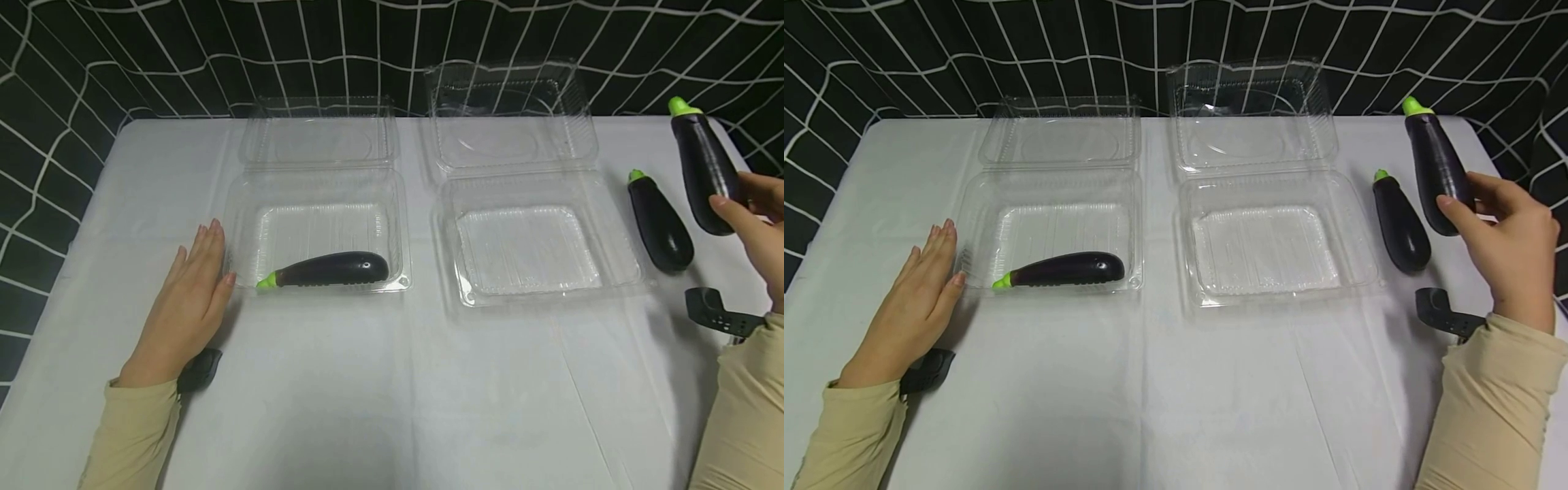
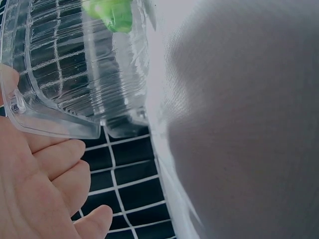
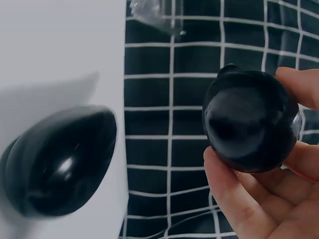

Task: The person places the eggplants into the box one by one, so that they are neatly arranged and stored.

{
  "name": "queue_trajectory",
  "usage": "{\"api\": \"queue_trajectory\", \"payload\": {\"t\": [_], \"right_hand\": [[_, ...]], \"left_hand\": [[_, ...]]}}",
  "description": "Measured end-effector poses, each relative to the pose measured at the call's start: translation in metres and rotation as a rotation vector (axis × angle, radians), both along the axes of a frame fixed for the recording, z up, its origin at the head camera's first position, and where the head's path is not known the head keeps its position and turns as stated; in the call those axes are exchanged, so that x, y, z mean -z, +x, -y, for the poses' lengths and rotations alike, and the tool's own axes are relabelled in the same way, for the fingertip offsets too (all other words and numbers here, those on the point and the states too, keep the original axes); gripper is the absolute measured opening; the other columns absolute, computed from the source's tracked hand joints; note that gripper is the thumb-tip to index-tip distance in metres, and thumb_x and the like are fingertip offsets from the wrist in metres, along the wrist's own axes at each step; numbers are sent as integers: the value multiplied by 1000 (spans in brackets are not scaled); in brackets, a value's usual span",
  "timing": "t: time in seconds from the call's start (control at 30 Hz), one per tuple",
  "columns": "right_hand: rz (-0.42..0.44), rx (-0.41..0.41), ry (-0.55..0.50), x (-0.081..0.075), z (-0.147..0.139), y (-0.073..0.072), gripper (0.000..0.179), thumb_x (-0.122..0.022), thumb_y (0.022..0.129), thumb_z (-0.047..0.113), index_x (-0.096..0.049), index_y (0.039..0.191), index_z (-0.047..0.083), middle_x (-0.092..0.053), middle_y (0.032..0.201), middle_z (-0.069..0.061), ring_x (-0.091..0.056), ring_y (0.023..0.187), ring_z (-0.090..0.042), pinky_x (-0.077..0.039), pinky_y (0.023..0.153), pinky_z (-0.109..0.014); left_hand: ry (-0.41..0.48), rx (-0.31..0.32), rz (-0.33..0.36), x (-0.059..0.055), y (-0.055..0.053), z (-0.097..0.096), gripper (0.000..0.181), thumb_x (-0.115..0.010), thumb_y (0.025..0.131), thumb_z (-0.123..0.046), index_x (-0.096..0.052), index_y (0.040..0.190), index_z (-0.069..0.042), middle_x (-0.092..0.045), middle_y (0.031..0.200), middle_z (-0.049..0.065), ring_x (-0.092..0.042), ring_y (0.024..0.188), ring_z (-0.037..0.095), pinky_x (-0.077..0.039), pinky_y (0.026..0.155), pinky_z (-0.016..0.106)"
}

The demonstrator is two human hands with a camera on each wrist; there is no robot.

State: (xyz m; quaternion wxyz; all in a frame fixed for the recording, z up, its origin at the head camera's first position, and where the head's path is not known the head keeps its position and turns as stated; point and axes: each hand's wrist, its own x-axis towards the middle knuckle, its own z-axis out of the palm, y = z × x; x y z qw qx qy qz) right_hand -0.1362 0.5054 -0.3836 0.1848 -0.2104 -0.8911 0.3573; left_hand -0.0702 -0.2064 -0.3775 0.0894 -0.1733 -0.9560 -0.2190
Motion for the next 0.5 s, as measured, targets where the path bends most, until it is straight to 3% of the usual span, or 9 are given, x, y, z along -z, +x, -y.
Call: {"api": "queue_trajectory", "payload": {"t": [0.13,0.23,0.5], "right_hand": [[27,4,30,-52,79,23,48,-60,92,23,-48,139,19,-54,121,16,-41,89,10,-30,79,-12],[37,1,48,-77,116,33,48,-56,93,19,-47,139,12,-52,120,17,-39,85,13,-30,78,-12],[11,-66,139,-87,143,40,48,-59,91,17,-49,138,10,-54,120,9,-41,87,13,-38,80,-9]], "left_hand": [[-10,-3,-3,0,0,0,58,-42,100,-23,-22,145,8,-21,152,20,-15,142,28,-9,114,48],[-14,-4,-1,0,0,0,59,-42,100,-24,-21,146,7,-21,152,19,-15,142,28,-9,115,48],[-13,-5,2,0,1,0,59,-44,100,-23,-22,145,8,-21,152,19,-15,142,28,-9,115,46]]}}
